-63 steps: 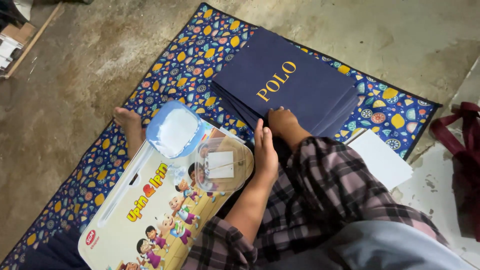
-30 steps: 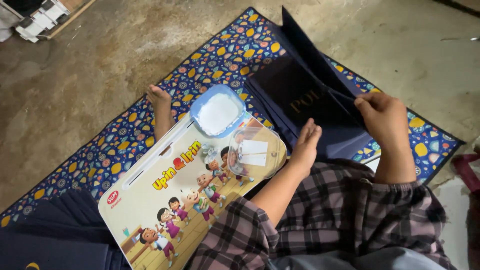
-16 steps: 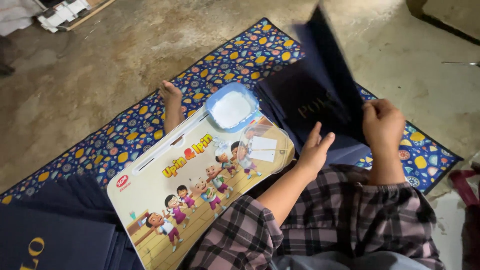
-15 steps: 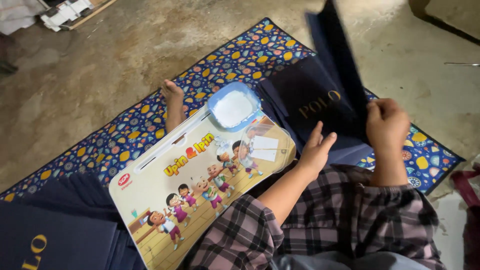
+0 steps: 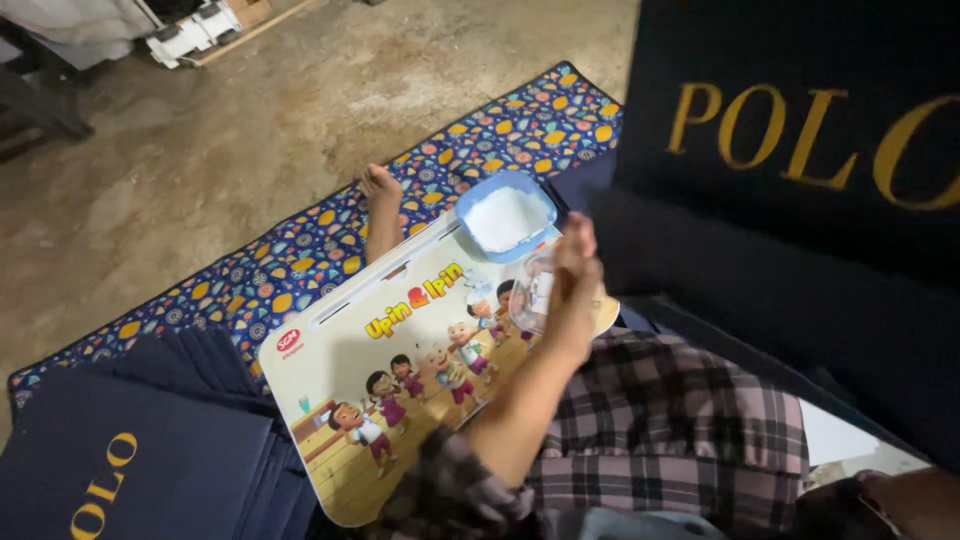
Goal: The person sits on a patterned mat and assembles a dark blue paper shopping bag with gold 'POLO' lettering. They apply white adhesive from a small container to the inner flaps, fold the sides, and press the seams to form the bag. The person repeats this process on a second bag.
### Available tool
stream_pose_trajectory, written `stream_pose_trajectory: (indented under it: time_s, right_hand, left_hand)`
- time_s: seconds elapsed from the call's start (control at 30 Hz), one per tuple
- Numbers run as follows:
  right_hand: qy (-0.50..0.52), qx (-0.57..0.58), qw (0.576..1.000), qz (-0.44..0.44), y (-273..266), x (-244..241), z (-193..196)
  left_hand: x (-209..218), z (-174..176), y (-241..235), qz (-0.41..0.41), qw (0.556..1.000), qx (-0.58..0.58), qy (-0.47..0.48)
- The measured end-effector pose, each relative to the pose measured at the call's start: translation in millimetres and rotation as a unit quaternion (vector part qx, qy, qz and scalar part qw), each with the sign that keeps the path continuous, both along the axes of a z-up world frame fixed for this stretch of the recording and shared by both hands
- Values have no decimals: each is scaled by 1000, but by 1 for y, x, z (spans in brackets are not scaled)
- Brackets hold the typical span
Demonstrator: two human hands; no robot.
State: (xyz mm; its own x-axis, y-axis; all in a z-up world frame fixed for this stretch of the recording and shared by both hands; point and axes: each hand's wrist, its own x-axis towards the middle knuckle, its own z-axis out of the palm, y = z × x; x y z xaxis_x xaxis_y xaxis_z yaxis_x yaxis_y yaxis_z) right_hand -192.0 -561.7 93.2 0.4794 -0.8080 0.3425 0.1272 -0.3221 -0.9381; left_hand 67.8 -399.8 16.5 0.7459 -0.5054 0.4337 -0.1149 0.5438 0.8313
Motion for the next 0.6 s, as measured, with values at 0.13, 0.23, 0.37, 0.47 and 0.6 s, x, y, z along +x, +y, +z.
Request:
stream_pose_trajectory:
  time_s: [0.13, 0.23, 0.37, 0.47, 0.6]
  right_hand:
    - [-31, 2, 997, 67, 16, 2, 5]
    - [-58, 8, 987, 150, 32, 19, 5]
    - [-65, 34, 962, 262, 69, 75, -14]
    - [-31, 88, 946, 310, 128, 134, -20]
    - [52, 168, 926, 334, 172, 201, -61]
  left_hand:
    - [23, 52, 91, -63, 997, -36, 25]
    - [13, 73, 166, 54, 996, -50, 45]
    - [2, 66, 271, 317, 948, 29, -2]
    - [-4, 46, 338, 424, 903, 69, -32]
    - [0, -8, 384, 539, 808, 220, -85]
